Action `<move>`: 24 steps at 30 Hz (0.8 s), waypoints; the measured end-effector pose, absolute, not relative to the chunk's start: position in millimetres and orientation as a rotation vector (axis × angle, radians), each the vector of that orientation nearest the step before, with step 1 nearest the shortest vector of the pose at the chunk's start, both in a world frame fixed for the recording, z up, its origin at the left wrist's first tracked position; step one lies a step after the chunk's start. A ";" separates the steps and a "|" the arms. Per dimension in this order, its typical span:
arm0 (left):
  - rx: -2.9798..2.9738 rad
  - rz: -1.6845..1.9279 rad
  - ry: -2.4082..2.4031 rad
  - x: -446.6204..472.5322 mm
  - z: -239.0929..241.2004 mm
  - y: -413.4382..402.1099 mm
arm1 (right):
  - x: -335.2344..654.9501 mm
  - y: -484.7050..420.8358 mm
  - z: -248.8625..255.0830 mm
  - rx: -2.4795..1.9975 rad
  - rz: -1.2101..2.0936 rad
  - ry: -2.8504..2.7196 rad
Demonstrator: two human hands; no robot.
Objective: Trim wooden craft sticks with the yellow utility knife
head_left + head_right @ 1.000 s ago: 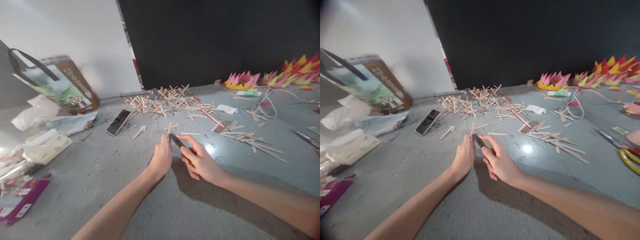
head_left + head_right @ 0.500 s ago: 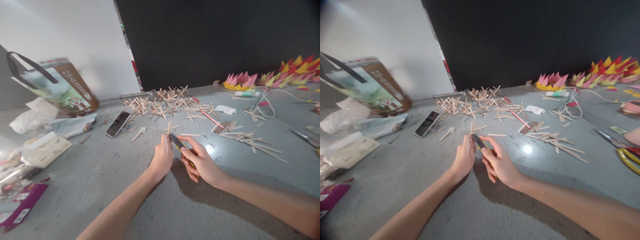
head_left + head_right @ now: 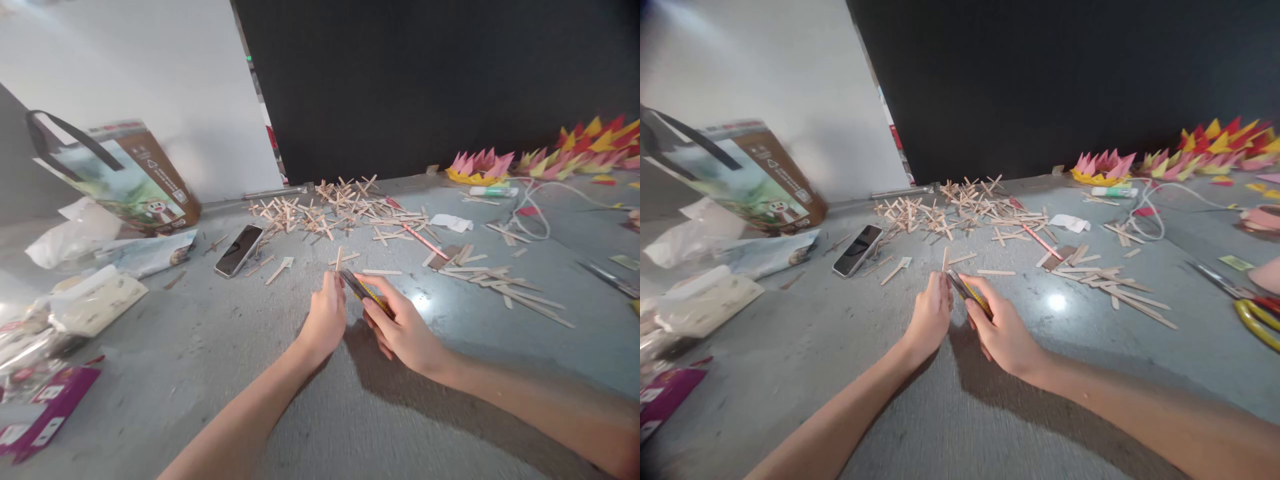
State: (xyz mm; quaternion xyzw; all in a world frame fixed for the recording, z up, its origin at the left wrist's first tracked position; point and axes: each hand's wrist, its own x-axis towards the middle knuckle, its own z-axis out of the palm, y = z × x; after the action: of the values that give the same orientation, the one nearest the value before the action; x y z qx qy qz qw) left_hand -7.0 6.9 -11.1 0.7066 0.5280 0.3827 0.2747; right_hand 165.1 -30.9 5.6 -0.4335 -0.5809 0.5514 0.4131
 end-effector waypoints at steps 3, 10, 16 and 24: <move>1.911 1.005 1.430 -8.4 -11.3 6.9 | 167.0 -29.4 5.5 -1.130 1.310 -1.542; 1.988 0.937 1.481 -13.0 -15.4 9.2 | 171.6 -23.7 18.1 -1.206 1.038 -1.783; 2.083 0.962 1.497 -11.6 -23.2 9.4 | 171.9 -24.1 19.3 -1.213 1.365 -1.639; 2.120 0.873 1.676 -6.4 -17.6 7.3 | 165.2 -26.9 18.0 -1.091 1.625 -1.388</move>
State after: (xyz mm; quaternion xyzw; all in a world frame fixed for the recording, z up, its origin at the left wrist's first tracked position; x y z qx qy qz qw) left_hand -6.4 7.3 -17.6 0.7380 0.5833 0.3040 0.1504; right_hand 165.2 -26.9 18.0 -0.4236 -0.5391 0.6311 0.3628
